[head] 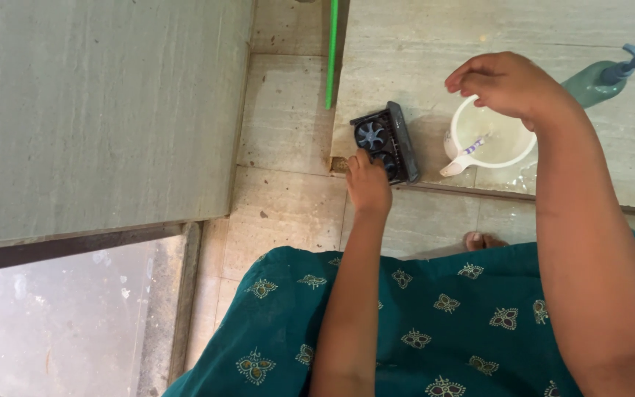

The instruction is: The person sits on the floor and cleans small blue fan blades using a toothbrush and liquid soap. They apply soap to the blades, scrub them thoroughly, rinse them in a white mug of water, and place the cleaned blades into a black tray.

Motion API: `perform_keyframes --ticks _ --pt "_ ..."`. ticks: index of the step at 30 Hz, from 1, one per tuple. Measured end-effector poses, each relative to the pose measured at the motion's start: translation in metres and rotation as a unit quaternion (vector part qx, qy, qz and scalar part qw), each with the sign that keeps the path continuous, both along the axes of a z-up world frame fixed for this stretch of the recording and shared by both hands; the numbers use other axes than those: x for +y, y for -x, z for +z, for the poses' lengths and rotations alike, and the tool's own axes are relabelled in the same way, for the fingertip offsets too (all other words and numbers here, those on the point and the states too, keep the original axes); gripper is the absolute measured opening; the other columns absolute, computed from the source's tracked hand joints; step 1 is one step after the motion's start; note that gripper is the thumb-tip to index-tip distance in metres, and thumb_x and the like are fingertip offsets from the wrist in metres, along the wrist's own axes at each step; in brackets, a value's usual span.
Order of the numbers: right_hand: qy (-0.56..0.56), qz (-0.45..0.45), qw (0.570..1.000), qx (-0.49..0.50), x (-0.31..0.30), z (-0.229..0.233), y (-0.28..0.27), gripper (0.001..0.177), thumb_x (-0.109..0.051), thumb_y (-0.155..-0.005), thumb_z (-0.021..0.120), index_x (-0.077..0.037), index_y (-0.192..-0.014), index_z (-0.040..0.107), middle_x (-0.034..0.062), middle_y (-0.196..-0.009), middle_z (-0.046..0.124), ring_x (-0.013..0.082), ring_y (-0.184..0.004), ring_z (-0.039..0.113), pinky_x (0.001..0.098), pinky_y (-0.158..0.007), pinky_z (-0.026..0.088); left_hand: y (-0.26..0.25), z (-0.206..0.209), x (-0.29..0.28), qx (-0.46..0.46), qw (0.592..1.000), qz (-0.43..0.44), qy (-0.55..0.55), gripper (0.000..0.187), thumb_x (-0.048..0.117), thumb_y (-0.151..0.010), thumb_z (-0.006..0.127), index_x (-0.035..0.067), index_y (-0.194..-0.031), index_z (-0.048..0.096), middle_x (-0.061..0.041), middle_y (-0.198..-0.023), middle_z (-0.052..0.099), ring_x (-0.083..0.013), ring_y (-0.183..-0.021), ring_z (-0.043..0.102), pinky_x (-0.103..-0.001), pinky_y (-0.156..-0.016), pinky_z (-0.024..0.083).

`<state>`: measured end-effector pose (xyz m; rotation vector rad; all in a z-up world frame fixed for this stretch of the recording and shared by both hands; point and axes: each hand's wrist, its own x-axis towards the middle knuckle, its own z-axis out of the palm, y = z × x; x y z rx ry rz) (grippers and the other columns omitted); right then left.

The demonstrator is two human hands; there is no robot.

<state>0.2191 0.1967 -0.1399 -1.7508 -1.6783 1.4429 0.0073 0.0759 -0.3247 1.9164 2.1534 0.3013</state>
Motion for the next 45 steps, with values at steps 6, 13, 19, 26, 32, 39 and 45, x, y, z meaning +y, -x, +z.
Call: perform_keyframes --ticks 6,13,19,26,32,39,45 --pt "-0.184 -0.158 0.962 -0.123 0.016 -0.054 -0.084 0.018 -0.022 -0.102 0.068 -0.013 -0.115 0.075 0.0129 -0.115 0.073 0.0249 -0.106 0.068 0.0369 -0.095 0.051 0.017 0.009 0.001 -0.005 0.998 -0.051 -0.044 0.014 0.006 -0.087 0.063 0.006 -0.097 0.072 -0.007 -0.119 0.055 -0.0293 -0.119 0.05 -0.047 -0.099 0.044" --pt "-0.388 -0.203 0.788 -0.432 0.001 -0.152 -0.202 0.047 -0.004 -0.076 0.074 -0.007 -0.123 0.069 0.0191 -0.126 0.061 0.0437 -0.121 0.049 0.0577 -0.086 0.043 0.017 0.011 -0.005 -0.018 0.997 -0.065 -0.036 0.02 0.003 -0.083 0.062 0.009 -0.098 0.074 -0.007 -0.12 0.055 -0.0279 -0.118 0.05 -0.046 -0.105 0.041" --pt "-0.345 -0.246 0.851 -0.311 -0.017 -0.181 -0.198 0.042 0.007 -0.091 0.074 -0.002 -0.128 0.056 0.0174 -0.122 0.062 0.0383 -0.117 0.06 0.0495 -0.094 0.051 0.02 0.01 -0.002 -0.027 0.995 -0.065 -0.072 0.013 0.006 -0.085 0.065 0.01 -0.093 0.074 -0.005 -0.116 0.058 -0.0273 -0.115 0.052 -0.045 -0.101 0.042" --pt "-0.362 -0.29 0.838 -0.287 -0.015 -0.181 -0.198 0.028 0.02 -0.094 0.066 -0.002 -0.112 0.062 0.0134 -0.12 0.064 0.0236 -0.099 0.069 0.0323 -0.078 0.058 0.017 0.015 -0.002 -0.043 0.992 -0.068 -0.101 0.013 0.012 -0.084 0.07 0.009 -0.096 0.071 -0.005 -0.114 0.058 -0.0277 -0.113 0.052 -0.046 -0.098 0.041" --pt "-0.363 -0.367 0.839 -0.174 -0.009 -0.209 -0.21 0.024 0.018 -0.1 0.061 -0.002 -0.115 0.063 0.0053 -0.117 0.067 0.0132 -0.094 0.07 0.0264 -0.08 0.059 0.013 0.005 0.006 -0.245 0.943 -0.002 -0.226 0.014 0.004 -0.087 0.067 0.003 -0.096 0.057 -0.014 -0.119 0.062 -0.0344 -0.107 0.062 -0.046 -0.093 0.05" --pt "-0.394 -0.336 0.851 -0.091 0.013 -0.212 -0.228 0.012 0.002 -0.111 0.058 0.0 -0.121 0.062 0.0068 -0.113 0.07 0.0152 -0.098 0.07 0.0289 -0.086 0.059 0.016 0.036 0.028 -0.74 0.619 0.244 -0.096 0.006 0.007 -0.098 0.059 0.005 -0.099 0.054 -0.011 -0.102 0.056 -0.0241 -0.092 0.063 -0.044 -0.085 0.062" --pt "-0.43 -0.281 0.854 -0.078 0.04 -0.104 -0.196 0.013 -0.007 -0.116 0.056 0.001 -0.124 0.062 0.0095 -0.113 0.072 0.0184 -0.101 0.072 0.0328 -0.088 0.059 0.024 0.106 0.031 -0.871 0.387 0.279 -0.117 0.01 0.008 -0.095 0.06 0.004 -0.103 0.055 -0.014 -0.103 0.06 -0.0282 -0.095 0.065 -0.045 -0.089 0.06"
